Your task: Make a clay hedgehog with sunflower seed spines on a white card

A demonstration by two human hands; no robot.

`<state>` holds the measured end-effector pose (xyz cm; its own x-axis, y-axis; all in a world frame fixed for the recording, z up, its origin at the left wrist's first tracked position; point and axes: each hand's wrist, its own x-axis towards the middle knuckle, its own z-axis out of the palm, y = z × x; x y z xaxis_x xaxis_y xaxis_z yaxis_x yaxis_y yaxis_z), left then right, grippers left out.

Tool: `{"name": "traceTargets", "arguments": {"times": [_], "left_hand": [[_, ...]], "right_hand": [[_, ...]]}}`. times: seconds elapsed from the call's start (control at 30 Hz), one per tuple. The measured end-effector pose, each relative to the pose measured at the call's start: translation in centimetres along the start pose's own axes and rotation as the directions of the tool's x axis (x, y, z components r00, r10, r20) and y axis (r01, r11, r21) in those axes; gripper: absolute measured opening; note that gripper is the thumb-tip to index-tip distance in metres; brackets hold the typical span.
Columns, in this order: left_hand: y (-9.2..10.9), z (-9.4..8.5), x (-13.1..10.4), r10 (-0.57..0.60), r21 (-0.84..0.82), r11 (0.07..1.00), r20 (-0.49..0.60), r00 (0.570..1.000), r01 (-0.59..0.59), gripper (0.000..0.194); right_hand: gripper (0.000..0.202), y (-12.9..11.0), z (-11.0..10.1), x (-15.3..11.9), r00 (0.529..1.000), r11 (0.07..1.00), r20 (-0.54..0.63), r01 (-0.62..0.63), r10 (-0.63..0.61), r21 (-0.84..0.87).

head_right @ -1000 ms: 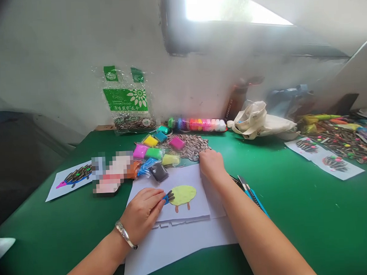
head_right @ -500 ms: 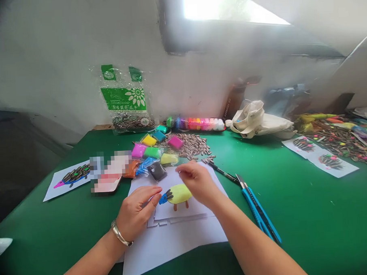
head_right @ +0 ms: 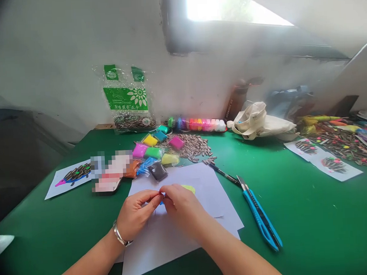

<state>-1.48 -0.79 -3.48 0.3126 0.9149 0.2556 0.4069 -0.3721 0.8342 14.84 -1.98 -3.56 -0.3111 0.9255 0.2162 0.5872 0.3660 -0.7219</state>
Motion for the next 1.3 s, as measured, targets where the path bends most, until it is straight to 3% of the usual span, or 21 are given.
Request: {"name": "traceTargets", "arguments": {"times": [0.23, 0.37, 0.5, 0.63, 0.77, 0.9, 1.3], "left_hand": [[0.0, 0.1, -0.1, -0.02, 0.018, 1.0, -0.072, 0.997, 0.022, 0.018], [-0.3, 0.1, -0.1, -0.021, 0.06, 0.998, -0.063, 0.998, 0.025, 0.018], [-1.1, 0.1, -0.2, 0.142, 0.224, 0.967, -0.064, 0.988, -0.125, 0.018], [-2.0, 0.6, -0.2, 0.298, 0.377, 0.882, 0.018, 0.954, -0.283, 0.023], [-2.5, 1.1, -0.3, 0.317, 0.458, 0.828, 0.091, 0.944, -0.322, 0.026], [-2.7, 1.2, -0.4, 0.309, 0.484, 0.812, 0.12, 0.944, -0.327, 0.026], [-2.8, 1.3, -0.6, 0.287, 0.507, 0.798, 0.153, 0.946, -0.324, 0.028]], "right_hand": [[0.016, -0.1, 0.1, -0.3, 0.997, 0.995, -0.057, -0.041, 0.046, 0.09], [0.014, 0.3, -0.4, -0.1, 0.986, 0.963, -0.134, -0.059, 0.097, 0.262], [0.016, 2.2, -1.0, 0.2, 0.956, 0.914, -0.18, -0.15, 0.231, 0.378], [0.019, 4.3, -1.3, 0.4, 0.949, 0.937, -0.18, -0.201, 0.258, 0.285], [0.024, 4.6, -1.1, 0.6, 0.986, 0.991, -0.101, -0.131, 0.134, 0.04], [0.02, 4.0, -1.1, 1.0, 0.998, 0.978, -0.044, -0.044, 0.036, -0.203], [0.016, 4.0, -0.2, 1.6, 1.0, 0.943, 0.005, -0.026, 0.03, -0.332]]}}
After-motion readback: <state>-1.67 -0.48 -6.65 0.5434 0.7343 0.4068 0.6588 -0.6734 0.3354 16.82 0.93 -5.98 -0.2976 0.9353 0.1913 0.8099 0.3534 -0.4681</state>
